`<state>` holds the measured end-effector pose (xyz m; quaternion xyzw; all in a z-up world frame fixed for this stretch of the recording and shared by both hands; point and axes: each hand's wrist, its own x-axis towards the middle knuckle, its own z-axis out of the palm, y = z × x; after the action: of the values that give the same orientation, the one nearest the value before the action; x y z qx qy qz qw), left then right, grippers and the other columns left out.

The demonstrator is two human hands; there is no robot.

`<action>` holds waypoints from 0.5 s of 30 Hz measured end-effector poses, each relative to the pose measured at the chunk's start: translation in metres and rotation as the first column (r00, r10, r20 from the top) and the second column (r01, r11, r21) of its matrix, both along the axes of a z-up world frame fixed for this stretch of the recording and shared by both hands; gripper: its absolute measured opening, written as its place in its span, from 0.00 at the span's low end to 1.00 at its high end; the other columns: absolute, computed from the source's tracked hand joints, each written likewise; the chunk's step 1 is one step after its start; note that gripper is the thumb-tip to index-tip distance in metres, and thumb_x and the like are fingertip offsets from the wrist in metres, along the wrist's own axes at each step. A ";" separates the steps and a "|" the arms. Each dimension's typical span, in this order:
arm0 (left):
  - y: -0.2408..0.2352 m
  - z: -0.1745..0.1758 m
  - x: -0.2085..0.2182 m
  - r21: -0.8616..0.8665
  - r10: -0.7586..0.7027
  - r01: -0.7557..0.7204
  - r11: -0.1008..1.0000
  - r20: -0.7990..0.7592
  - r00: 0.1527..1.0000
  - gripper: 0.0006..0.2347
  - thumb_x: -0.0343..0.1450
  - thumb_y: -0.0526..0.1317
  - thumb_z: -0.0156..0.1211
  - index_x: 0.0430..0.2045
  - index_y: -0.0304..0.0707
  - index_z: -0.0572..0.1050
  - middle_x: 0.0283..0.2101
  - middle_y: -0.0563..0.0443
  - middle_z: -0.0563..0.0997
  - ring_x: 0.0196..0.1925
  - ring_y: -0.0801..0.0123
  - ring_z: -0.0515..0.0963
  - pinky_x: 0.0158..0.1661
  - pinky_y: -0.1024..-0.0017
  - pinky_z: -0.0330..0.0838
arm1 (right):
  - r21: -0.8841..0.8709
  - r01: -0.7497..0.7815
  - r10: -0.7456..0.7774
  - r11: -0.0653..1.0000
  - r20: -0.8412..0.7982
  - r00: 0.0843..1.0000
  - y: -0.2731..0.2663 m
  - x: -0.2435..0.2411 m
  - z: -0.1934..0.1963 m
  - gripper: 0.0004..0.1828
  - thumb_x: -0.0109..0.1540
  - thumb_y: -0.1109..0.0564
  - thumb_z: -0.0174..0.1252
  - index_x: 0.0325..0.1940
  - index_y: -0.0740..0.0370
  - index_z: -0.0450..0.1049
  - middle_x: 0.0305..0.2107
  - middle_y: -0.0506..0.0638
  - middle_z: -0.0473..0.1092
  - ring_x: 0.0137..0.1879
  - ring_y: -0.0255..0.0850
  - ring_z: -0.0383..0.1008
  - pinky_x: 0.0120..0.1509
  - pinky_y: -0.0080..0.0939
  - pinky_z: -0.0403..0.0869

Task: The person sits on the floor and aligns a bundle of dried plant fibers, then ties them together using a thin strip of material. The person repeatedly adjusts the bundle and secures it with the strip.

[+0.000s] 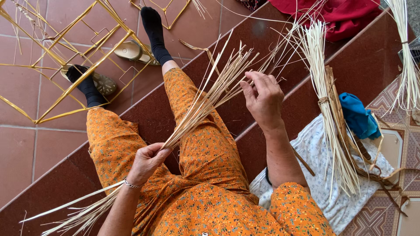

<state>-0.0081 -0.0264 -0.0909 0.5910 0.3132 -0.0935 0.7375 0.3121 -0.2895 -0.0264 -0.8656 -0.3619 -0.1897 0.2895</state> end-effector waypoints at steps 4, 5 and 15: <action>-0.004 0.000 0.000 0.062 -0.023 0.024 0.998 -0.025 0.999 0.10 0.70 0.38 0.65 0.43 0.34 0.84 0.24 0.61 0.79 0.22 0.85 0.69 0.20 0.83 0.61 | -0.191 0.079 -0.083 0.978 -0.009 0.997 -0.002 0.000 -0.008 0.18 0.62 0.43 0.67 0.42 0.60 0.81 0.33 0.52 0.78 0.36 0.39 0.74 0.39 0.38 0.73; -0.004 0.000 -0.001 0.069 -0.029 0.032 0.997 -0.034 0.999 0.10 0.70 0.38 0.65 0.43 0.35 0.84 0.23 0.60 0.78 0.22 0.85 0.68 0.20 0.83 0.61 | -0.186 0.083 -0.084 0.979 0.000 0.996 -0.001 -0.001 -0.012 0.14 0.63 0.46 0.67 0.40 0.58 0.82 0.32 0.50 0.79 0.36 0.38 0.73 0.39 0.39 0.72; -0.002 -0.009 -0.004 -0.015 -0.004 0.004 1.000 -0.023 1.000 0.11 0.72 0.39 0.63 0.43 0.33 0.83 0.22 0.61 0.76 0.20 0.84 0.67 0.19 0.82 0.59 | 0.558 0.160 0.336 0.815 -0.678 0.654 0.000 0.001 -0.026 0.11 0.69 0.51 0.59 0.40 0.58 0.82 0.28 0.47 0.79 0.21 0.26 0.68 0.21 0.25 0.65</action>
<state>-0.0120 -0.0279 -0.1003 0.5851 0.3198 -0.1041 0.7379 0.3131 -0.2894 -0.0523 -0.7158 -0.1786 0.1008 0.6675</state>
